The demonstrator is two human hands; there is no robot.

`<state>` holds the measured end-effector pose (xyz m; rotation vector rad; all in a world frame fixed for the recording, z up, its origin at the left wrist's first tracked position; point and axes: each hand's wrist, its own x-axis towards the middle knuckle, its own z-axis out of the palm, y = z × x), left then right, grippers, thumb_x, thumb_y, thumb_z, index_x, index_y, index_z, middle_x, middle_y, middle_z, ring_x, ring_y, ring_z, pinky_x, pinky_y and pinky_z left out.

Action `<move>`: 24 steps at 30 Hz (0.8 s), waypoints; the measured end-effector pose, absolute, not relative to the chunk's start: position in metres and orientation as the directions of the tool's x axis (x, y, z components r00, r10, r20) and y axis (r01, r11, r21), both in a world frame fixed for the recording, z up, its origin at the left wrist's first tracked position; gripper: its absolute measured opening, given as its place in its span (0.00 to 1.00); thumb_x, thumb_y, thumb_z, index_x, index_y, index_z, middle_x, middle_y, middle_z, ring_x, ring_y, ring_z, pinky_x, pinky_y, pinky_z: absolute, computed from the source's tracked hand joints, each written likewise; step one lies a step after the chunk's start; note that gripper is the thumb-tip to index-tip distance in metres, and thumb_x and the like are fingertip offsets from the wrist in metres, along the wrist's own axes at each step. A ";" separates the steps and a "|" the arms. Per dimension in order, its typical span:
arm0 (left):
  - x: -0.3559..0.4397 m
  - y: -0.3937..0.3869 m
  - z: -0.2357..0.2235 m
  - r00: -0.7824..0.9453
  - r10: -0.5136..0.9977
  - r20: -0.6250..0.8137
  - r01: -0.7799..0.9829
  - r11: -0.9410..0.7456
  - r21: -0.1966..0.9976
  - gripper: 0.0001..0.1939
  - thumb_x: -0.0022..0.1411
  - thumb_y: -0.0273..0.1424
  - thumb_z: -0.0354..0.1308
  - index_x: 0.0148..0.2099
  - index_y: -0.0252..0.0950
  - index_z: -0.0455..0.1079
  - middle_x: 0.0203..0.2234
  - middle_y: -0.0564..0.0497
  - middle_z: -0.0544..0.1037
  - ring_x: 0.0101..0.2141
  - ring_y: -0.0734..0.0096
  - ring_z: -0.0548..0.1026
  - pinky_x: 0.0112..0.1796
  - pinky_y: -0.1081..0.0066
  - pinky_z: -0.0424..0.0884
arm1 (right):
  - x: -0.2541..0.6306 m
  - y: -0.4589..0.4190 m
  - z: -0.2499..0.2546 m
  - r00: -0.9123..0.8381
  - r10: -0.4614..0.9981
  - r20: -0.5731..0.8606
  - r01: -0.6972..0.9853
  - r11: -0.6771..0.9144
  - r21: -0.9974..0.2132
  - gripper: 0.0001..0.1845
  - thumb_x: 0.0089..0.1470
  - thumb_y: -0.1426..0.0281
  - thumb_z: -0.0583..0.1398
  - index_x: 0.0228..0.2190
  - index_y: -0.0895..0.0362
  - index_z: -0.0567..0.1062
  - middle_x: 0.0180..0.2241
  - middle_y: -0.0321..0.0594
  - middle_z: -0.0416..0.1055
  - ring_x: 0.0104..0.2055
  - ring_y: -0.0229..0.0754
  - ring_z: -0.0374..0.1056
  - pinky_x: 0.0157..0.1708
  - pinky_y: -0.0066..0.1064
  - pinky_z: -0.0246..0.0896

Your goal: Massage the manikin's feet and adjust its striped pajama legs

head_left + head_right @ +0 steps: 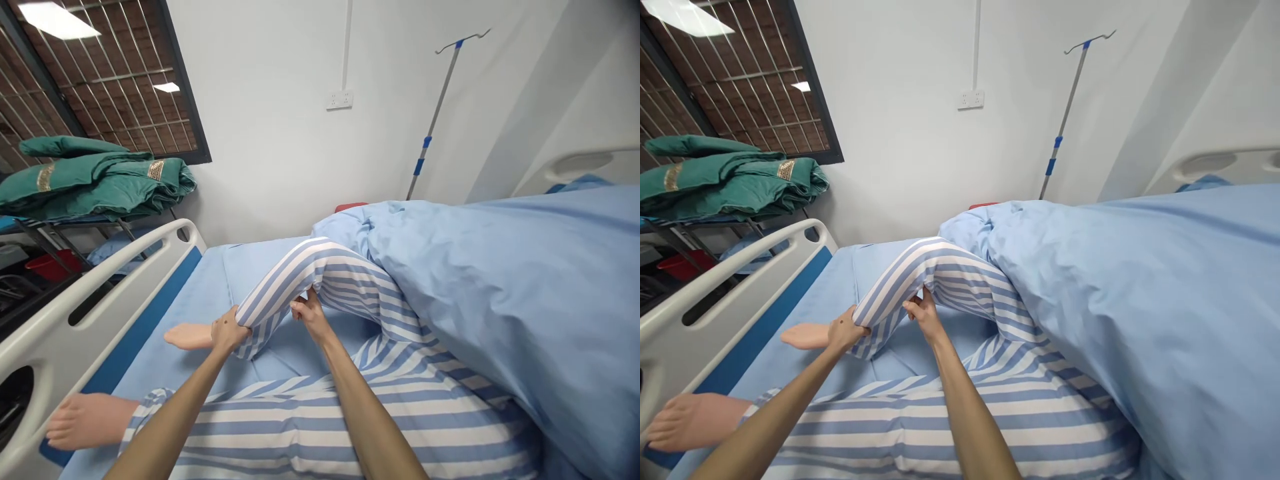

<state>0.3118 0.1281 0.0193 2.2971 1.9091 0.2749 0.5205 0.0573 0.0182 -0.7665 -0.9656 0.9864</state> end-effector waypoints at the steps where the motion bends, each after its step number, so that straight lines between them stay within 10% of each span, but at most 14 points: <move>1: 0.315 0.128 0.011 0.169 0.985 0.039 0.954 -0.173 0.246 0.19 0.44 0.38 0.58 0.42 0.44 0.64 0.31 0.52 0.77 0.37 0.56 0.75 0.34 0.67 0.64 | 0.522 0.058 0.016 0.236 0.924 0.300 -0.303 0.363 -0.881 0.31 0.44 0.67 0.61 0.51 0.53 0.59 0.18 0.24 0.56 0.20 0.33 0.52 0.21 0.26 0.49; 14: 0.289 0.132 0.004 0.217 0.976 0.012 0.953 -0.214 0.214 0.17 0.46 0.35 0.55 0.42 0.44 0.63 0.33 0.51 0.78 0.38 0.55 0.75 0.36 0.66 0.63 | 0.512 0.059 0.003 0.182 0.953 0.243 -0.257 0.285 -0.923 0.33 0.44 0.67 0.61 0.52 0.52 0.57 0.20 0.27 0.61 0.22 0.34 0.57 0.22 0.26 0.53; 24: 0.202 0.131 0.038 0.303 0.952 0.041 0.952 -0.300 -0.066 0.21 0.47 0.30 0.52 0.46 0.41 0.65 0.39 0.47 0.78 0.43 0.56 0.73 0.41 0.63 0.61 | 0.450 0.045 -0.003 0.052 0.998 -0.038 -0.586 0.000 -0.810 0.24 0.37 0.65 0.67 0.38 0.51 0.68 0.49 0.39 0.64 0.49 0.44 0.62 0.38 0.34 0.66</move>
